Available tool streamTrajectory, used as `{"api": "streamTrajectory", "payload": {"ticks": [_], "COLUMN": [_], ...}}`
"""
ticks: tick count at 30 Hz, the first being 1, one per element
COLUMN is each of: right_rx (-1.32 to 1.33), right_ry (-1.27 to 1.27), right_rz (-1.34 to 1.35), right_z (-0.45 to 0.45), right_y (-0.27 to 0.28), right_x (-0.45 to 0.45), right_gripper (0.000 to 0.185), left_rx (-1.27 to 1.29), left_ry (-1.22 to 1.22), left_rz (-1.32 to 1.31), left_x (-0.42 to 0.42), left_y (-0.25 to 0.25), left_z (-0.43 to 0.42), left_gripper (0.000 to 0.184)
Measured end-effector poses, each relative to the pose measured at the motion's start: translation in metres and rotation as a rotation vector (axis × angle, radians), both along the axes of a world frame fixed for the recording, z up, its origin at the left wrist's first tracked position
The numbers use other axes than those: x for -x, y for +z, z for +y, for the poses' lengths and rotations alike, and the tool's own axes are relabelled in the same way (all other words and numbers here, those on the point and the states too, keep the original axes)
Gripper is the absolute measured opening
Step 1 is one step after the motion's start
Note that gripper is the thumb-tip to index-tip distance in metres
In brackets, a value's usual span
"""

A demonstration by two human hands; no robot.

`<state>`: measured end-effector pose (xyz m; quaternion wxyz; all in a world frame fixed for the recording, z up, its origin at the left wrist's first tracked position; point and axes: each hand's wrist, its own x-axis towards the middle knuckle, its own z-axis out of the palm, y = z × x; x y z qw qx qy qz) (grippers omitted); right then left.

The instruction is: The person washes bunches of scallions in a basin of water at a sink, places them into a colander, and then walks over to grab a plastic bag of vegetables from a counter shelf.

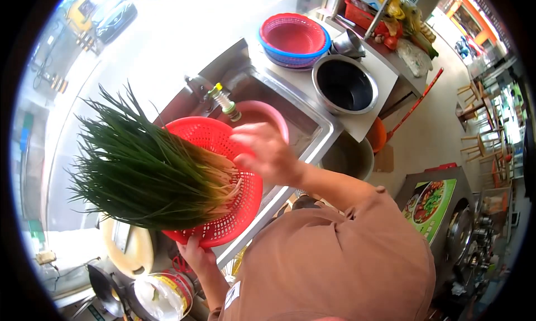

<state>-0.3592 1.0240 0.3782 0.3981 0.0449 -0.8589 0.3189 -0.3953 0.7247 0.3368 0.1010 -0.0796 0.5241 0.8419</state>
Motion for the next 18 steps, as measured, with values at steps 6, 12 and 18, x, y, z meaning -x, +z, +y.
{"api": "streamTrajectory", "payload": {"ticks": [6, 12, 18], "right_rx": [0.271, 0.614, 1.304], "right_ry": [-0.723, -1.409, -0.934], "right_rz": [0.003, -0.241, 0.067], "right_z": [0.171, 0.293, 0.335], "right_y": [-0.083, -0.198, -0.214], "right_x": [-0.106, -0.174, -0.183], "right_gripper": [0.036, 0.054, 0.024], "left_rx": [-0.001, 0.045, 0.034], "left_ry": [-0.233, -0.574, -0.82], "left_rz": [0.026, 0.024, 0.0], "left_x": [-0.006, 0.0, -0.004], "left_y": [0.038, 0.017, -0.017], "left_z": [0.105, 0.255, 0.419], "left_gripper": [0.056, 0.047, 0.038]}}
